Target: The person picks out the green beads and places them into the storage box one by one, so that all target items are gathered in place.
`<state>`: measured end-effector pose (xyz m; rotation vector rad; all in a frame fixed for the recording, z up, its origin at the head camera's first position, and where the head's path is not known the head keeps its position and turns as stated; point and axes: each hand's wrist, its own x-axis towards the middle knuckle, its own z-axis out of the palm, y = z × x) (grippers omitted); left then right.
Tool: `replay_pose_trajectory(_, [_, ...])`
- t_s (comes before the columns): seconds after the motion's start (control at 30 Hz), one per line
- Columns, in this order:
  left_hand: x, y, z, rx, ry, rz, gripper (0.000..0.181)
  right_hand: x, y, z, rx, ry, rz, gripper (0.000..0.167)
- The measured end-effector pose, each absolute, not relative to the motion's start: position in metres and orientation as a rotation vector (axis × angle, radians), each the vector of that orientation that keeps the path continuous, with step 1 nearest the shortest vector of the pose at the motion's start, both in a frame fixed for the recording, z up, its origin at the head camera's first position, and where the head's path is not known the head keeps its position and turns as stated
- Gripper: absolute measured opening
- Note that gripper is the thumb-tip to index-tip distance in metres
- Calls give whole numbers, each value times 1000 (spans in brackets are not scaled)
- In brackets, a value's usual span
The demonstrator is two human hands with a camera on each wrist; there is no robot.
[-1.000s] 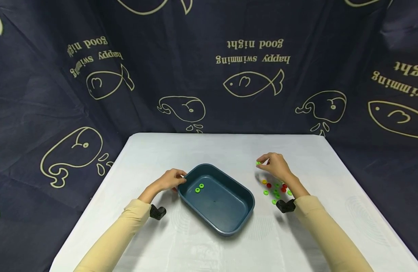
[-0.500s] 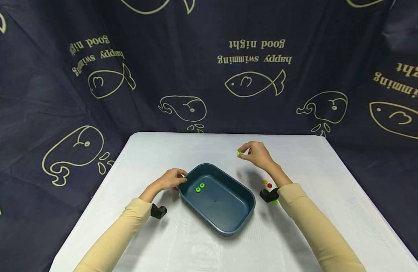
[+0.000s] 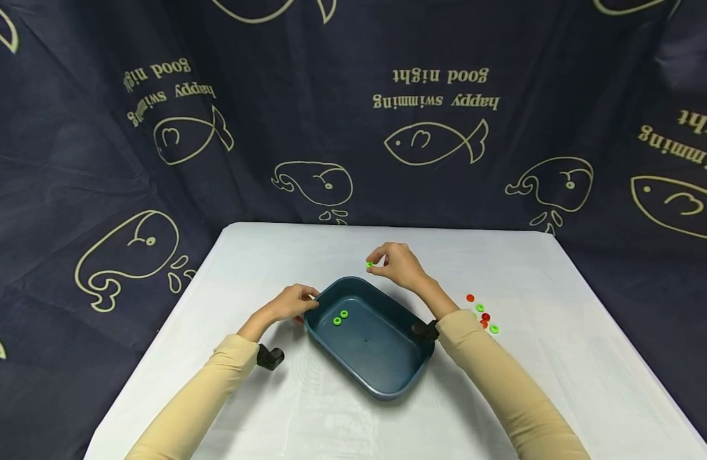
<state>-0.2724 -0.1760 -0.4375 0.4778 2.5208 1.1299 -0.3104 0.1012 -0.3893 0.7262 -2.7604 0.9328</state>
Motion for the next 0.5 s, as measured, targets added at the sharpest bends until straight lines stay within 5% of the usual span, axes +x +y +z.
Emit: replay_pose_trajectory(0.5, [-273, -175, -437, 479, 2529, 1118, 34, -294, 60, -430, 932, -2786, 857, 18])
